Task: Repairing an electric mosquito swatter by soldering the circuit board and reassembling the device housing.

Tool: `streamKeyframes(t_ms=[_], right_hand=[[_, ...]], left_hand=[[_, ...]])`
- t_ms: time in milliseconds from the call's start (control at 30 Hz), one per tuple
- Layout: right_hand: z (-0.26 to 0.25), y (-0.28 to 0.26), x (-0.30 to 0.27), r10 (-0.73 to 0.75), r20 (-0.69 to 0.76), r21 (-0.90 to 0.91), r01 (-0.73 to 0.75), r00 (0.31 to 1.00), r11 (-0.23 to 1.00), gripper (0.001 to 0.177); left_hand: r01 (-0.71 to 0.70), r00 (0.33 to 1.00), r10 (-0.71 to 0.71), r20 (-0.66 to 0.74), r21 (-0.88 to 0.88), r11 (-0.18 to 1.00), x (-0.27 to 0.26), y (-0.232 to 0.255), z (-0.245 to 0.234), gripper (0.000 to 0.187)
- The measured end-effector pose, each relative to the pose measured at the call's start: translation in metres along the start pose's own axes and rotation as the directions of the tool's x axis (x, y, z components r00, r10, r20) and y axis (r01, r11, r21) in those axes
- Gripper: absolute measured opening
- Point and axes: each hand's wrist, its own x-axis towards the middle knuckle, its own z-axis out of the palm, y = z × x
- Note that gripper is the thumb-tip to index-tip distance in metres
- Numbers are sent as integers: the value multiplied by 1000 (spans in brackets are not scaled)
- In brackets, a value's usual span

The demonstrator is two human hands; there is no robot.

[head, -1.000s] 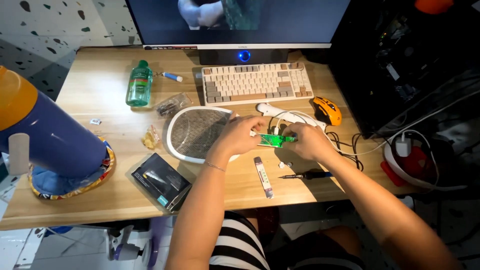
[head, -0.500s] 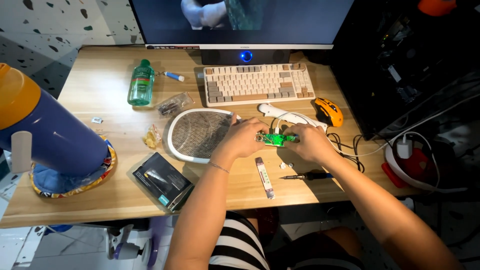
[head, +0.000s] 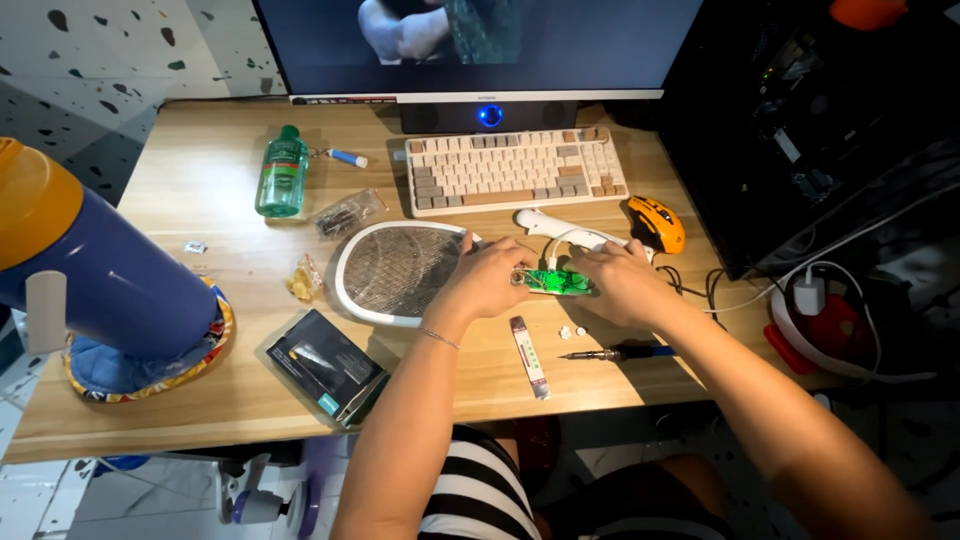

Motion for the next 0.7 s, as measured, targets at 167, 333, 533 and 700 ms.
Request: streamKeyframes(t_ms=[167,333,533,700], right_hand=[[6,4,4,-114,-71,-68,109,991,992,65],[3,-1,7,-58,-16,-34,57,998,998,65],[0,-5,5,-28,27,-70,30,999,997,62],[-1,-3,5,-56,0,-55,56,998,997,61]], left_hand=[[21,1000,-21,10,0,1000,-2,9,-7,33],[17,1000,-17,3,25,1000,-3,10,-4,31],[11,1000,-11,-8,28,1000,-2,8,0,31],[36,999,-36,-18,36,999,-4,14,-2,27]])
